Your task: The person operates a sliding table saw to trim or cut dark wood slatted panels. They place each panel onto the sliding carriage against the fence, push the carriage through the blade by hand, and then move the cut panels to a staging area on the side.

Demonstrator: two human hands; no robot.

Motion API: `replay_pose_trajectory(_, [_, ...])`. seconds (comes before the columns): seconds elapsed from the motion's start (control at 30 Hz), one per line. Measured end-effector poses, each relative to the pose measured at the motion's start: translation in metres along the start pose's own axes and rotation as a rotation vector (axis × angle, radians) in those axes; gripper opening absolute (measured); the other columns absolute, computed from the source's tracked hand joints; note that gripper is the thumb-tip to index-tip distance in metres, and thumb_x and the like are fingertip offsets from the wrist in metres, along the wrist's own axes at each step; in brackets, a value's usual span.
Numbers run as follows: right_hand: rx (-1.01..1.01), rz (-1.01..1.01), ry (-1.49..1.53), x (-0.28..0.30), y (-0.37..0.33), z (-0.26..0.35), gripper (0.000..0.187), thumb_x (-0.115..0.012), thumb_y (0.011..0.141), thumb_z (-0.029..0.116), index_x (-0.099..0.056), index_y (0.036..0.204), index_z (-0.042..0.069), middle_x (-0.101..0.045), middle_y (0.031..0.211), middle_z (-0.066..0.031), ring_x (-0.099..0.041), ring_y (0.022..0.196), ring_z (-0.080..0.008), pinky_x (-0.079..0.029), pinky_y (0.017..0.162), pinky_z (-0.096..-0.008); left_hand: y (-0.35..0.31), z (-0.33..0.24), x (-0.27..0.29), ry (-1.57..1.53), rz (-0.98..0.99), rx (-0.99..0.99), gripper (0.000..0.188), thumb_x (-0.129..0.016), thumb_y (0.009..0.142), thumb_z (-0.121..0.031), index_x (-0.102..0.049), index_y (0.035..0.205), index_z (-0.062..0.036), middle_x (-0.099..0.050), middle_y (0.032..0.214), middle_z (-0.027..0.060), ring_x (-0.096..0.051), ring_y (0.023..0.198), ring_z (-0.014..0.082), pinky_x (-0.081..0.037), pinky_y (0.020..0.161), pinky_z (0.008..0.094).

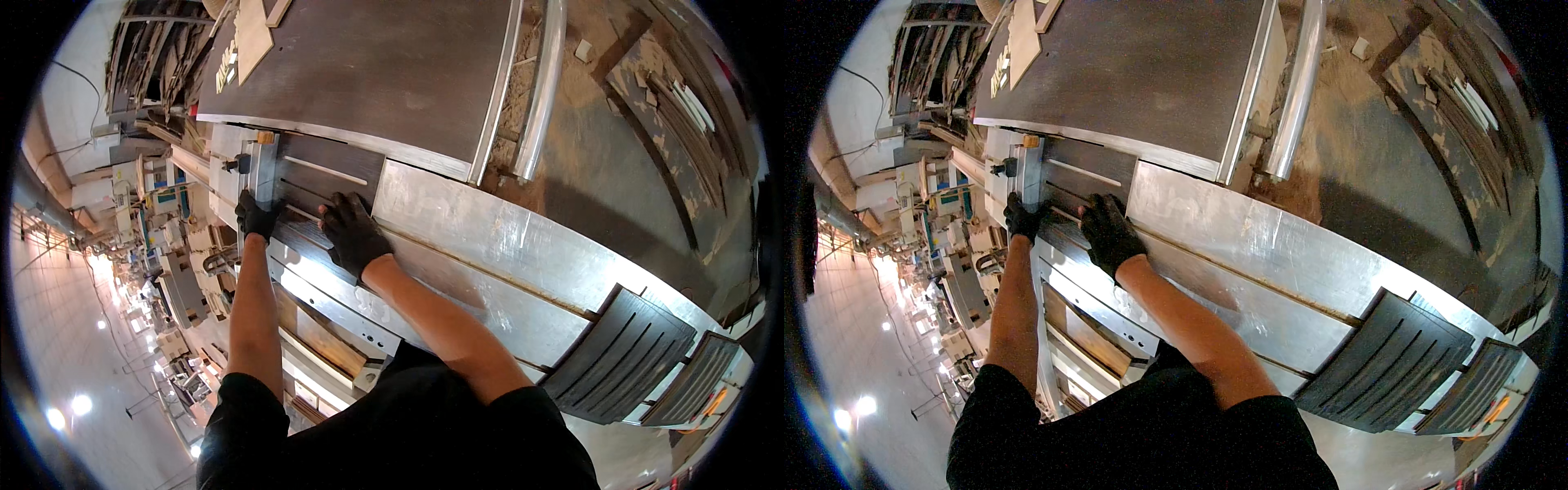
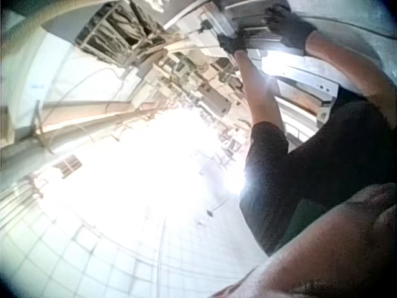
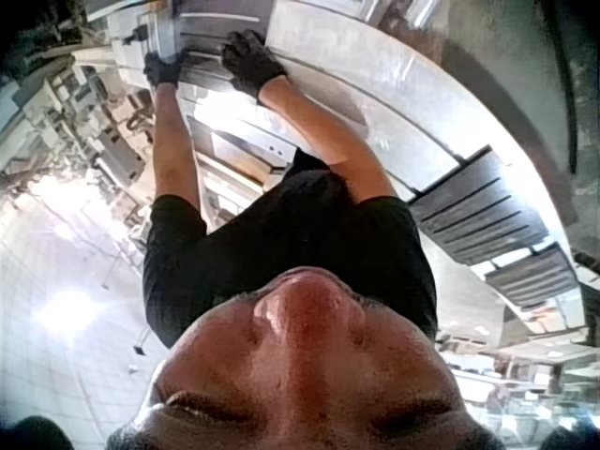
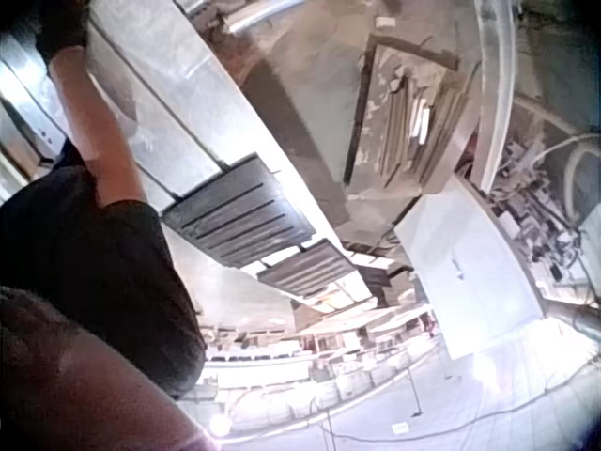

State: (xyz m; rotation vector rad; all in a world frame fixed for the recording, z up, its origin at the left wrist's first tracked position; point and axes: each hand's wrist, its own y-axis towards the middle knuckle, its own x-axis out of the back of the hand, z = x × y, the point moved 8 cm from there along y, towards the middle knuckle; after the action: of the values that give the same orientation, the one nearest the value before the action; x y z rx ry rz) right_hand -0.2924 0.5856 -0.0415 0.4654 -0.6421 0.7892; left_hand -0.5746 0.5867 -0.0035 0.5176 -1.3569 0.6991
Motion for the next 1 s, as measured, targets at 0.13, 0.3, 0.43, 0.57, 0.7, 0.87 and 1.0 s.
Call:
replay_pose_trajectory(0.13, [-0.001,0.017,-0.031,-0.001,-0.001,0.003,0.062,-0.059,0.086,0.041,-0.049,0.140,0.013,-0.032,0.155,-0.0058,-0.017,0.146,-0.0342,-0.009,0.121,-0.0502,0.003,0.004,-0.002,0.020,-0.009,-0.032,0.115,-0.086,0.061,-0.052,-0.022,0.148,-0.0128,-0.037,0.141,0.0235,-0.039,0.129,0.0425,-0.035,0.106,0.0485])
replay_pose_trajectory(0.3, [-0.008,0.056,-0.083,-0.003,0.002,0.002,0.062,-0.056,0.088,0.044,-0.047,0.142,0.015,-0.029,0.157,-0.0055,-0.015,0.146,-0.0350,-0.006,0.121,-0.0500,0.001,-0.003,-0.001,-0.012,0.026,0.003,0.114,-0.085,0.063,-0.051,-0.021,0.148,-0.0114,-0.038,0.141,0.0242,-0.039,0.130,0.0415,-0.036,0.106,0.0472])
replay_pose_trajectory(0.43, [0.002,0.034,-0.128,0.000,0.003,0.005,0.060,-0.055,0.088,0.046,-0.048,0.141,0.017,-0.031,0.156,-0.0054,-0.017,0.146,-0.0347,-0.008,0.120,-0.0518,0.001,-0.003,-0.002,-0.095,0.029,-0.028,0.109,-0.086,0.063,-0.047,-0.023,0.146,-0.0127,-0.037,0.139,0.0244,-0.040,0.128,0.0423,-0.037,0.103,0.0487])
replay_pose_trajectory(0.57, [0.001,0.055,-0.159,0.000,0.004,0.006,0.059,-0.054,0.089,0.047,-0.048,0.140,0.018,-0.032,0.156,-0.0054,-0.018,0.146,-0.0344,-0.008,0.119,-0.0533,0.006,0.000,-0.003,-0.121,-0.013,-0.063,0.108,-0.088,0.062,-0.043,-0.024,0.145,-0.0145,-0.038,0.139,0.0249,-0.041,0.127,0.0433,-0.038,0.102,0.0494])
replay_pose_trajectory(0.7, [0.005,0.046,-0.171,0.000,0.003,0.007,0.059,-0.053,0.089,0.046,-0.047,0.141,0.018,-0.030,0.156,-0.0058,-0.017,0.146,-0.0344,-0.007,0.119,-0.0539,0.012,0.014,-0.014,-0.114,-0.052,-0.040,0.111,-0.088,0.060,-0.045,-0.023,0.145,-0.0167,-0.039,0.137,0.0250,-0.040,0.126,0.0445,-0.037,0.101,0.0506])
replay_pose_trajectory(0.87, [0.019,0.043,-0.161,-0.004,0.001,0.011,0.059,-0.052,0.090,0.046,-0.047,0.141,0.018,-0.029,0.157,-0.0066,-0.016,0.146,-0.0350,-0.006,0.120,-0.0536,0.019,0.035,-0.024,-0.111,-0.093,-0.067,0.111,-0.087,0.058,-0.050,-0.025,0.145,-0.0206,-0.039,0.136,0.0225,-0.039,0.126,0.0445,-0.035,0.103,0.0517])
replay_pose_trajectory(1.0, [0.019,0.012,-0.171,0.000,0.002,0.007,0.058,-0.055,0.088,0.044,-0.050,0.139,0.017,-0.031,0.156,-0.0079,-0.018,0.146,-0.0352,-0.007,0.119,-0.0533,0.018,0.021,-0.025,-0.032,0.044,0.010,0.115,-0.083,0.063,-0.049,-0.018,0.153,-0.0192,-0.028,0.151,0.0227,-0.028,0.139,0.0421,-0.027,0.112,0.0455])
